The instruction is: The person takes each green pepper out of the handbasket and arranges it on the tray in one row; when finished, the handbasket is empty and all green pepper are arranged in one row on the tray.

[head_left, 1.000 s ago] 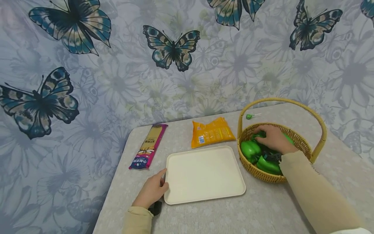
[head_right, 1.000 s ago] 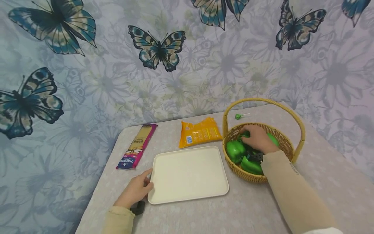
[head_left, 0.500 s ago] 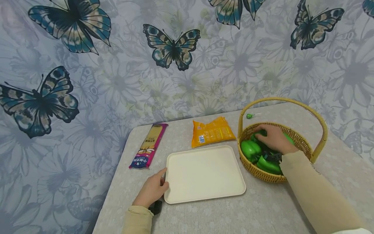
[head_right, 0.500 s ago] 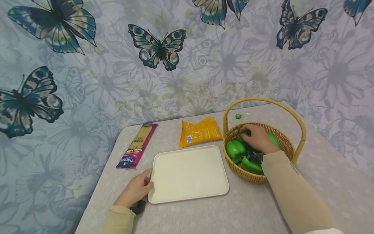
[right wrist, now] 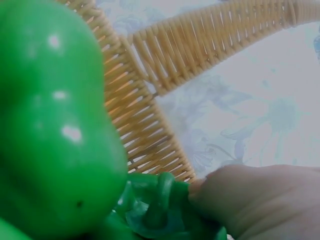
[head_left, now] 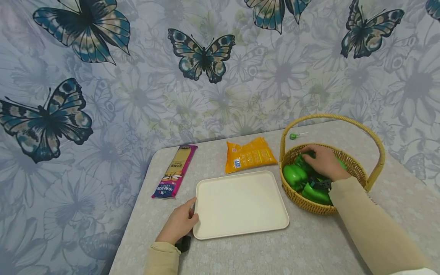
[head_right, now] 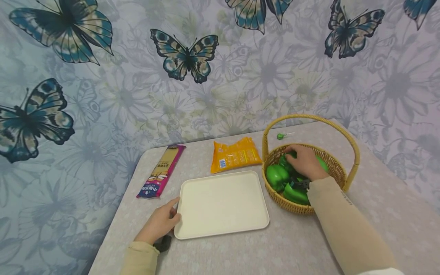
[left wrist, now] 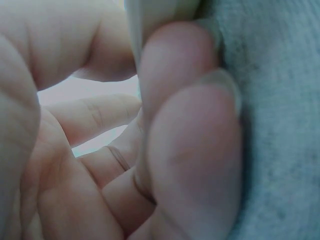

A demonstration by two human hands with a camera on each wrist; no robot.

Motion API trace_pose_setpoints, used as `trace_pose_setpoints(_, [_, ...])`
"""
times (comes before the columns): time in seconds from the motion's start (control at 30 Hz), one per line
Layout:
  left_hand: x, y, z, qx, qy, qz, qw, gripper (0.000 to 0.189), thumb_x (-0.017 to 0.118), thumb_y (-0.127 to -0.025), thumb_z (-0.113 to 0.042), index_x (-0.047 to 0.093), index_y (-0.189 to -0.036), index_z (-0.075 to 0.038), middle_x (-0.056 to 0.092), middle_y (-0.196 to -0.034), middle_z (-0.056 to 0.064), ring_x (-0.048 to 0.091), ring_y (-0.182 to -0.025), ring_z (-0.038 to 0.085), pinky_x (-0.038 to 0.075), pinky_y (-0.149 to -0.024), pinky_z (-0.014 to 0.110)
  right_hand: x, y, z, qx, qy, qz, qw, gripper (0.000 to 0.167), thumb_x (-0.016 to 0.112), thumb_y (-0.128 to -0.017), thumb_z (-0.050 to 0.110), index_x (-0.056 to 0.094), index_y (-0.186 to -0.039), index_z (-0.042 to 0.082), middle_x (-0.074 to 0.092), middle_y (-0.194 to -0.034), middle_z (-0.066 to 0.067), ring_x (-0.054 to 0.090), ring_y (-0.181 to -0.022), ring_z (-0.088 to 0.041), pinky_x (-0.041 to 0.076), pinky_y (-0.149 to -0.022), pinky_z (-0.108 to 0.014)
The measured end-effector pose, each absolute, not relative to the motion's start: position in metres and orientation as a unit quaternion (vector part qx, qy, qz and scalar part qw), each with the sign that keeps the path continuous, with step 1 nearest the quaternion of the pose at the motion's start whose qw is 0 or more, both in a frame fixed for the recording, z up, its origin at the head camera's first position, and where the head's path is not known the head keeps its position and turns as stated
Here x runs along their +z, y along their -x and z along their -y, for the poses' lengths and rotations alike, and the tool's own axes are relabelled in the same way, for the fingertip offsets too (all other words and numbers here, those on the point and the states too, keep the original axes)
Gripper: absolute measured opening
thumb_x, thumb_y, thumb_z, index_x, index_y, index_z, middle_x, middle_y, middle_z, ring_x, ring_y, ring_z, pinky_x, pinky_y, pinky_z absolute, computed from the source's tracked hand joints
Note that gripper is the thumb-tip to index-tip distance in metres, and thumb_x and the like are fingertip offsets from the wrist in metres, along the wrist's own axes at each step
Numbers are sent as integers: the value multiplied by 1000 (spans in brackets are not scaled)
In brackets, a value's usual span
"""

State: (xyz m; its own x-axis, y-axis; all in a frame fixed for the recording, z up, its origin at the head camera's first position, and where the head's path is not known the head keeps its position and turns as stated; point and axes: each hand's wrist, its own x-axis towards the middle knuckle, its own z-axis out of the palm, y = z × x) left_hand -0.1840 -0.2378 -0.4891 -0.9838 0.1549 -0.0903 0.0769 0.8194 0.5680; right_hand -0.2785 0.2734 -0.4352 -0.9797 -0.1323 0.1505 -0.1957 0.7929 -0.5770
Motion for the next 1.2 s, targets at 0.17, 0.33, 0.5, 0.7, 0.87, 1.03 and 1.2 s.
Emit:
trace_pose_setpoints(0.17, [-490,184,239,296,-62,-951,62,62,64,-94,-13,47,-152,-1,61,-82,-1,54,-65,12,45,-58,29,-436,279,-273,309,-77,946,58,33,54,-106,22,64,-133,4,57,-141,-27,54,-125,-51,45,-98,-66])
trace_pose_setpoints(0.33, [-492,184,239,298,-60,-950,65,62,64,-94,-14,46,-153,-2,61,-82,-1,55,-65,13,46,-58,30,-436,280,-272,311,-70,946,61,31,53,-107,22,65,-131,5,57,-141,-27,55,-124,-51,45,-97,-66])
trace_pose_setpoints(0.5, [-492,184,239,300,-61,-950,65,62,64,-94,-14,46,-153,-2,62,-82,-1,55,-65,13,46,-58,29,-437,280,-273,315,-67,945,63,33,51,-108,25,64,-132,7,58,-140,-27,56,-123,-51,47,-93,-64])
trace_pose_setpoints(0.7, [-490,183,239,299,-62,-950,62,62,64,-94,-12,47,-152,-1,61,-82,0,54,-65,12,45,-58,29,-438,280,-274,320,-58,942,81,30,50,-108,22,65,-128,6,62,-132,-27,62,-111,-45,48,-78,-51])
trace_pose_setpoints(0.87, [-488,181,238,300,-63,-950,66,62,64,-95,-12,46,-153,-1,61,-81,0,54,-64,13,45,-58,30,-440,282,-275,311,-57,944,89,29,47,-109,17,66,-128,5,63,-132,-26,63,-99,-38,46,-72,-46])
trace_pose_setpoints(1.03, [-489,182,238,299,-59,-950,68,62,64,-95,-13,46,-153,-1,61,-81,0,54,-65,13,45,-58,30,-440,283,-277,304,-62,946,89,34,42,-108,10,68,-128,4,62,-134,-28,52,-61,-23,42,-59,-40])
trace_pose_setpoints(1.2, [-491,184,238,294,-61,-952,63,62,64,-94,-14,46,-152,-1,61,-82,-1,54,-65,13,46,-58,30,-440,282,-278,315,-62,944,72,37,39,-107,10,66,-132,3,58,-137,-30,38,-48,-16,39,-54,-36])
